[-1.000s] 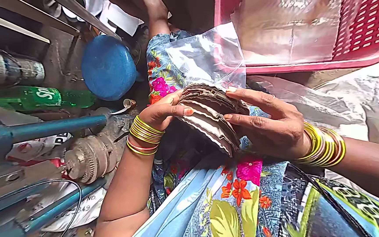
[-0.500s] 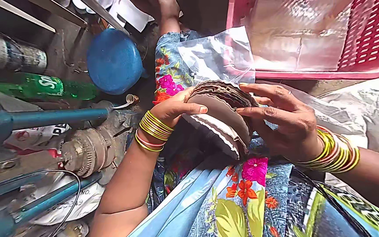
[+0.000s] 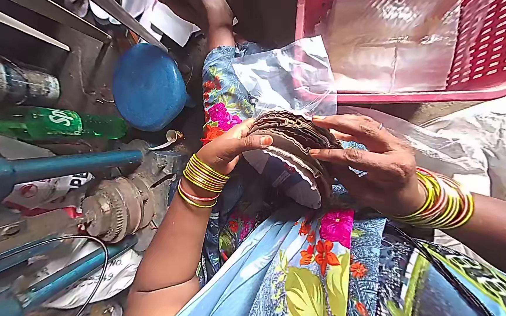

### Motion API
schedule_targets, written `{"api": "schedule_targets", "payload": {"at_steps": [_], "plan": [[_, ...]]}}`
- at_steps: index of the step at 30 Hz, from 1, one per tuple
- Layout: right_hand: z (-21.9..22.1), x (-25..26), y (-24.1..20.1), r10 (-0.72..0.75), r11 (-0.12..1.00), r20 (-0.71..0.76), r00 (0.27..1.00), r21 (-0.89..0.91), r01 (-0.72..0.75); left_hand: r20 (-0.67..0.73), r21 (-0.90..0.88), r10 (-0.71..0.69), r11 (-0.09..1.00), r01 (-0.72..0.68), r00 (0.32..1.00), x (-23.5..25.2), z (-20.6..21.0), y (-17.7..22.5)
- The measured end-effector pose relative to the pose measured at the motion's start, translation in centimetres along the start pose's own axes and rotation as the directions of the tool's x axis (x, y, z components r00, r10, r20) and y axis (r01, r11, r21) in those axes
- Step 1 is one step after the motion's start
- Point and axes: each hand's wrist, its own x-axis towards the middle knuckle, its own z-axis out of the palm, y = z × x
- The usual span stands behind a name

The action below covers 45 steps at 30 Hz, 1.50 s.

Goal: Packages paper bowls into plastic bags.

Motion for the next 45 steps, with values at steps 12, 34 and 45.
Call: {"api": "schedule_targets", "payload": {"at_steps": [12,34,45], "plan": [[0.0,-0.4,0.0,-0.024,1.0,-0.005,1.0,0.017,0.024,0.056,-0.055,0.015,0.998,-0.011,0.998,-0.2,-0.7,-0.6],[-0.2,-0.2,-0.1,-0.088,0.995,0.024,0.996,-0.048,0.089,0.021,-0.044,0.003,0.999,-0.002,1.0,0.1,-0.3,-0.4],[-1.2,0.6,0.2,0.022,0.998,0.141,0.99,0.047,-0.029,0.022,-0.068,-0.006,0.998,0.008,1.0,0.6,-0.8,-0.6]]}}
